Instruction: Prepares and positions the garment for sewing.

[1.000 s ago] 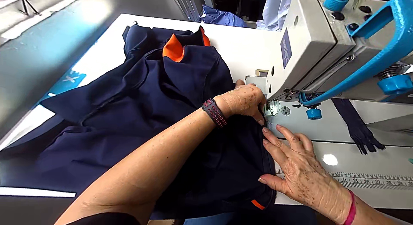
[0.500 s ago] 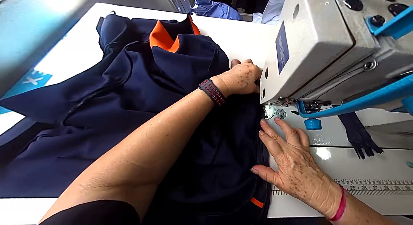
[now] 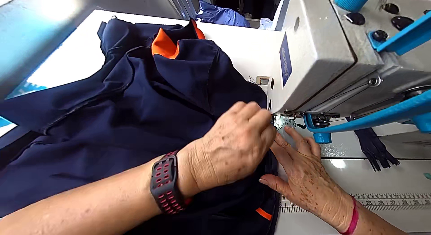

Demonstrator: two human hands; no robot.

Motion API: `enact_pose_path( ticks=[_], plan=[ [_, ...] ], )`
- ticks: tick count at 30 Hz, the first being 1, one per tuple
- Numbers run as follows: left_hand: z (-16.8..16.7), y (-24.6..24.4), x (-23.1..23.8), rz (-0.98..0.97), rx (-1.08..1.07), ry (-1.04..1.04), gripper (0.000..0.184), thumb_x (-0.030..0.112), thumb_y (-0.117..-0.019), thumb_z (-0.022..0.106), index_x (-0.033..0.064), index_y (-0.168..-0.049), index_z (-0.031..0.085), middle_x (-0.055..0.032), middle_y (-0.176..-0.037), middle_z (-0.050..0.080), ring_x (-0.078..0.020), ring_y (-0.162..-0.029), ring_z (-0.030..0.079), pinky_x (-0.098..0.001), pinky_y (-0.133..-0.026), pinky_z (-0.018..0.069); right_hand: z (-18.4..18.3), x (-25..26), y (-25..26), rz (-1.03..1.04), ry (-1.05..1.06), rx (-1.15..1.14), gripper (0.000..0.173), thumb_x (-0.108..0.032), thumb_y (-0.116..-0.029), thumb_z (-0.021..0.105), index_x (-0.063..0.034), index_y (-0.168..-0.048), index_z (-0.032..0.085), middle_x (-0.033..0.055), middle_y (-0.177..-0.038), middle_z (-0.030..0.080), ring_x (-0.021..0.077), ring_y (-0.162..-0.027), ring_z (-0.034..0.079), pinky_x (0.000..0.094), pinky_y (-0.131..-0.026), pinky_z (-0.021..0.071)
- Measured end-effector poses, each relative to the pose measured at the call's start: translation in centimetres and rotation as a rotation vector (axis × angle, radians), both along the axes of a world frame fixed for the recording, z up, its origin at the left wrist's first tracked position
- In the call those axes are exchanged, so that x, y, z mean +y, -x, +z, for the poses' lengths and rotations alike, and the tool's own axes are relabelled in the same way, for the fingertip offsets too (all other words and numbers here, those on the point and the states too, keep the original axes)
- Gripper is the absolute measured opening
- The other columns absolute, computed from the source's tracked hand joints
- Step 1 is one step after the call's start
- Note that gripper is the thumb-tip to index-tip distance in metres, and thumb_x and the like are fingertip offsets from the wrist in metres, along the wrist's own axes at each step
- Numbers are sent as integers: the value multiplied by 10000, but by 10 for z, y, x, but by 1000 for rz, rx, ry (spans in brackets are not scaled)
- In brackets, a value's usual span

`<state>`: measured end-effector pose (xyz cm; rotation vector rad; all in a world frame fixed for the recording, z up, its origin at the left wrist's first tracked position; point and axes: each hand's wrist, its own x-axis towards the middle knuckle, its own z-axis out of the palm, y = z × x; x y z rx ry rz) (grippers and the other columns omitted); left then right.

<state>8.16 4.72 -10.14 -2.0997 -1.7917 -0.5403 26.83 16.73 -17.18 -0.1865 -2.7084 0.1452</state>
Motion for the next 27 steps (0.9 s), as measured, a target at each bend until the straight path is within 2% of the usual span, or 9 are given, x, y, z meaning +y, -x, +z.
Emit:
enact_pose_path(
  ticks=[1, 2, 4, 6, 9, 11, 15, 20, 27],
  plan=[
    [-15, -8, -9, -91, -34, 29, 254, 213, -1015, 512, 76, -957, 718, -84, -1016, 711, -243, -1021, 676, -400, -873, 548, -2, 0, 0, 6, 6, 20, 728, -760, -944, 375, -191, -1232, 728, 14, -1435, 639, 315, -1343, 555, 572, -977, 412],
    [-32, -11, -15, -123, -48, 58, 303, 296, -1032, 497, 81, -1032, 710, -95, -1145, 716, -240, -1144, 664, -403, -970, 528, -3, -1, 0, 13, 11, 38, 723, -752, -943, 393, -182, -1230, 732, 25, -1430, 642, 326, -1327, 560, 564, -968, 411],
    [-59, -8, -22, -30, -68, 66, 524, 508, -1013, 454, 55, -1119, 697, -152, -1277, 686, -275, -1234, 646, -444, -1014, 518, -5, -2, 1, 7, -2, 50, 747, -749, -953, 379, -162, -1255, 727, 32, -1442, 633, 330, -1318, 561, 559, -973, 404],
    [-66, -4, -28, 52, -72, 66, 659, 620, -1001, 397, 51, -1161, 687, -156, -1323, 669, -278, -1271, 625, -453, -1029, 507, -6, -5, 0, -9, -16, 51, 756, -739, -967, 360, -142, -1264, 716, 42, -1455, 622, 325, -1324, 554, 555, -987, 389],
    [-64, -3, -30, 69, -51, 72, 722, 650, -1001, 367, 58, -1292, 660, -124, -1371, 653, -248, -1296, 604, -434, -1031, 490, -8, -10, -2, -34, -29, 53, 772, -723, -983, 344, -114, -1310, 688, 56, -1463, 615, 311, -1357, 535, 549, -1026, 370],
    [-64, -2, -28, 56, -34, 81, 703, 636, -1012, 350, 95, -1350, 645, -82, -1435, 618, -227, -1316, 577, -427, -1019, 468, -9, -10, -2, -37, -35, 62, 793, -726, -980, 346, -92, -1329, 670, 66, -1452, 623, 305, -1354, 531, 536, -1031, 359],
    [-64, -2, -28, 37, -27, 109, 623, 569, -1031, 358, 133, -1358, 660, -23, -1442, 619, -211, -1327, 555, -434, -1018, 434, -11, -13, 0, -64, -53, 91, 799, -746, -964, 353, -104, -1286, 703, 65, -1432, 639, 302, -1322, 557, 532, -1010, 370],
    [-66, -1, -29, 39, -21, 135, 600, 538, -1049, 324, 163, -1388, 648, 16, -1483, 589, -213, -1354, 518, -440, -1008, 395, -9, -11, -1, -70, -52, 97, 779, -756, -952, 368, -138, -1245, 740, 46, -1353, 690, 299, -1204, 613, 519, -960, 389],
    [-66, 0, -29, 65, -24, 168, 614, 578, -1039, 298, 218, -1426, 611, 61, -1514, 557, -220, -1383, 480, -460, -993, 380, -9, -12, -1, -59, -39, 91, 784, -736, -984, 323, -123, -1258, 727, 54, -1345, 696, 284, -1231, 611, 507, -961, 393]
  ],
)
